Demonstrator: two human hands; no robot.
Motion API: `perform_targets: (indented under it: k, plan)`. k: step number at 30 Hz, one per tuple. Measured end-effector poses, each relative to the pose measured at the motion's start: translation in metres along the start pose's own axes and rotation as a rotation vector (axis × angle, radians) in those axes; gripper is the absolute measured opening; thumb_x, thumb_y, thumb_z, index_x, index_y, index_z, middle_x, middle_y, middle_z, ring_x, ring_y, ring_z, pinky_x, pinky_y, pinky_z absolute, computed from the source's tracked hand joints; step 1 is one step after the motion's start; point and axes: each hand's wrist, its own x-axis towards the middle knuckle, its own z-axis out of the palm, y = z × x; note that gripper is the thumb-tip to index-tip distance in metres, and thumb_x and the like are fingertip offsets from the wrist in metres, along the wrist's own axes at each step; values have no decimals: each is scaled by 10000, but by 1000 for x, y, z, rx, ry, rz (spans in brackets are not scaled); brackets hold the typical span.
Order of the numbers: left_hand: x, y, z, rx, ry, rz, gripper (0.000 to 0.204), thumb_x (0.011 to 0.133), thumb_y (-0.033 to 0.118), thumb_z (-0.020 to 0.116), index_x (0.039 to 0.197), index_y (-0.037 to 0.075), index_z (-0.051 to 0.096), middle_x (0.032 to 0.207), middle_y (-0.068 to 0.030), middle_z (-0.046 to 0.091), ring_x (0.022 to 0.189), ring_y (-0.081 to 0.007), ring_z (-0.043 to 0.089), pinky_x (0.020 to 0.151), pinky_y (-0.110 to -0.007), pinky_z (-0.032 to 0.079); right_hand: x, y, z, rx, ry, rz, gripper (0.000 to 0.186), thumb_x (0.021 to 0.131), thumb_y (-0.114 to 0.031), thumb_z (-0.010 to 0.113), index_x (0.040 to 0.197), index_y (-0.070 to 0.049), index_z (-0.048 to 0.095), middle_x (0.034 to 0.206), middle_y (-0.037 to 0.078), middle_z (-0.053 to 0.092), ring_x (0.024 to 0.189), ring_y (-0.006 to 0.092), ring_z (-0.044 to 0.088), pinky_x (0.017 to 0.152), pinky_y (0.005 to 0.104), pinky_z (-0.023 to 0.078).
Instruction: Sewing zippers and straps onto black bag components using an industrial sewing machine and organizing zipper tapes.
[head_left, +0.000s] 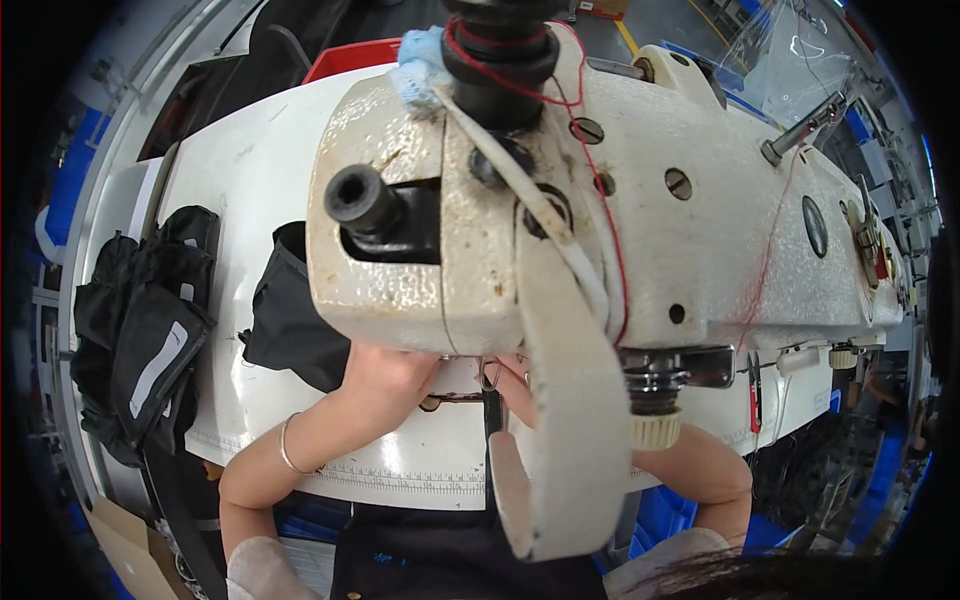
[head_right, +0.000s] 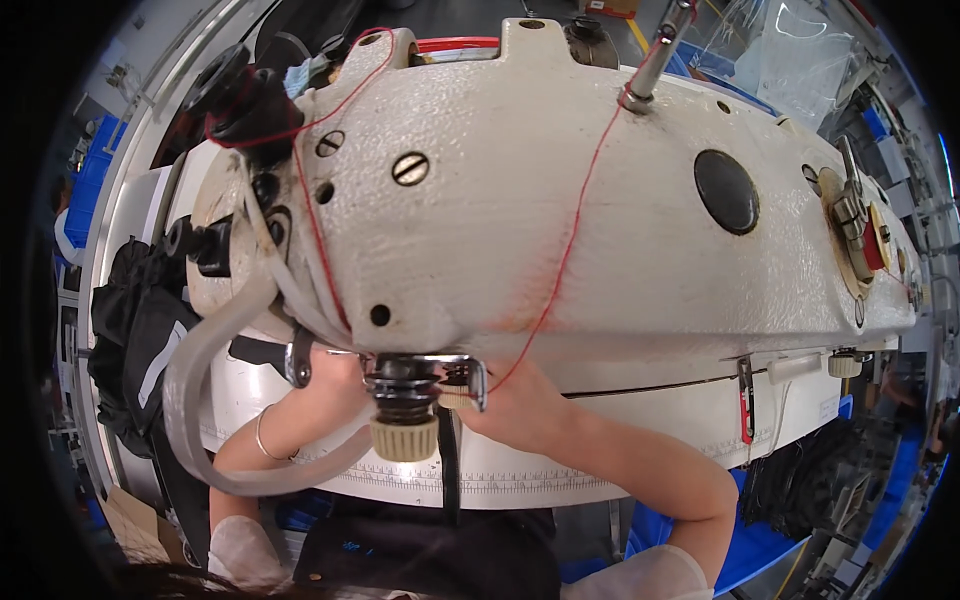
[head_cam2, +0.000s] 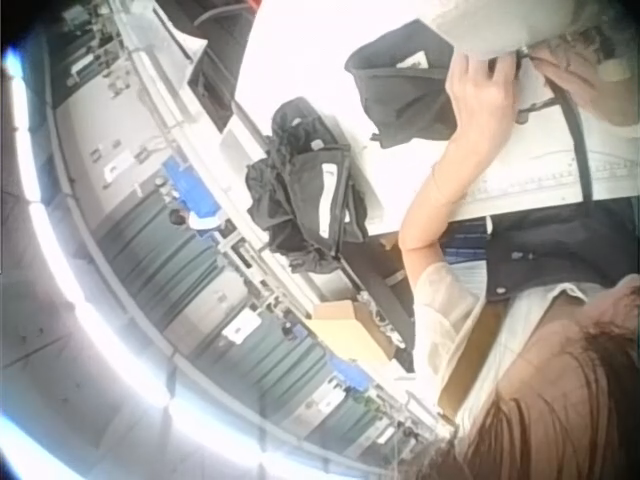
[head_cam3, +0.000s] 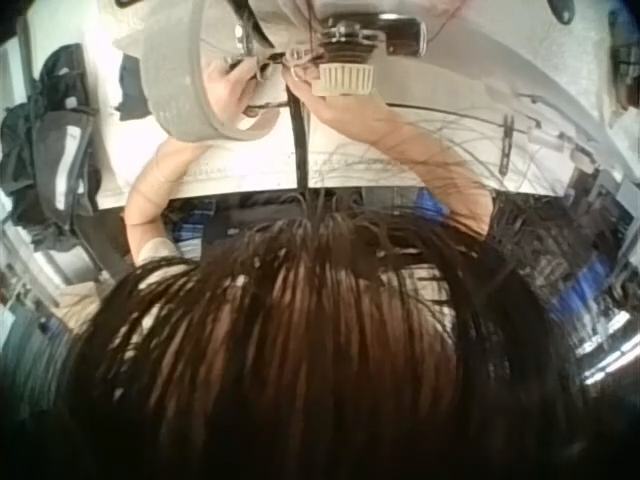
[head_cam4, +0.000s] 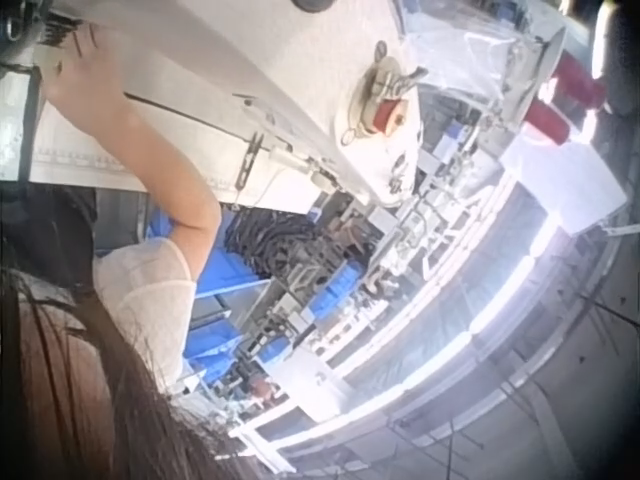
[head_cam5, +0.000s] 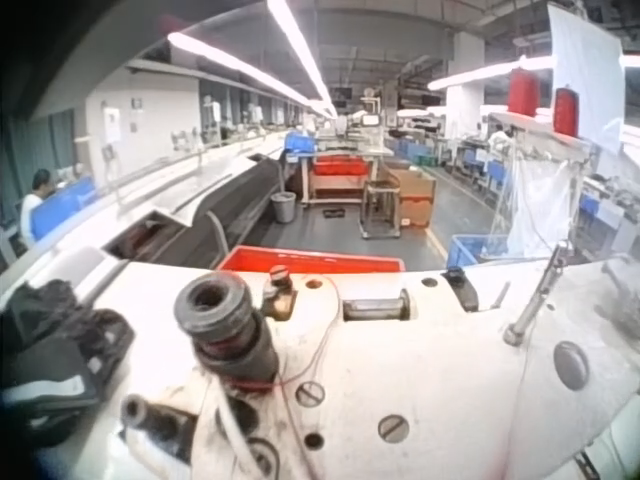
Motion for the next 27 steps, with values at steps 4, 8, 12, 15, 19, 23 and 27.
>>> perform_targets:
  k: [4, 8, 12, 15, 19, 23, 27]
  plan:
    - [-3, -2, 7, 68, 5, 174, 207, 547, 7, 637, 752, -19, 648, 833, -139, 623, 779, -316, 601, 699, -418, 490, -10, 10, 4, -386, -122, -213, 303, 678, -97, 599, 978, -130, 631, 853, 43, 563, 678, 154, 584, 494, 276, 502]
    - [-10, -8, 0, -80, -181, -10, 245, 591, 43, 649, 831, -4, 669, 899, -165, 645, 773, -304, 635, 719, -400, 503, -18, 20, 12, -410, -213, -260, 158, 633, -106, 610, 790, -94, 629, 828, 61, 556, 680, 173, 589, 461, 289, 509]
    - [-14, -12, -1, -278, -185, -80, 368, 627, 69, 658, 989, 4, 657, 970, -177, 648, 860, -326, 641, 774, -401, 500, -19, 29, 23, -453, -249, -364, 62, 598, -107, 617, 650, -73, 611, 797, 68, 545, 661, 187, 598, 447, 312, 517]
    - [-16, -13, 2, -226, -169, -32, 360, 639, 78, 659, 992, 10, 658, 977, -179, 646, 873, -327, 638, 791, -401, 496, -22, 32, 29, -444, -204, -435, 41, 586, -101, 622, 591, -67, 601, 780, 74, 541, 647, 196, 608, 443, 326, 524]
    - [-19, -11, 3, -193, -177, -20, 313, 662, 76, 650, 969, 10, 650, 940, -174, 642, 836, -320, 636, 756, -396, 497, -32, 35, 32, -476, -244, -415, 41, 599, -91, 625, 612, -55, 611, 789, 86, 550, 646, 205, 625, 445, 337, 531]
    - [-18, -6, 1, -149, -175, 1, 268, 686, 75, 642, 945, 10, 643, 903, -169, 638, 798, -313, 634, 720, -390, 498, -33, 35, 39, -236, -306, -333, 49, 632, -76, 622, 631, -29, 607, 771, 73, 554, 671, 212, 642, 454, 336, 536]
    - [-13, 1, -4, -98, -174, 18, 222, 709, 74, 634, 921, 10, 635, 866, -164, 634, 761, -307, 631, 685, -385, 500, -25, 24, 36, -271, -145, -320, 53, 626, -59, 613, 614, -14, 587, 740, 48, 547, 646, 194, 633, 447, 326, 528]
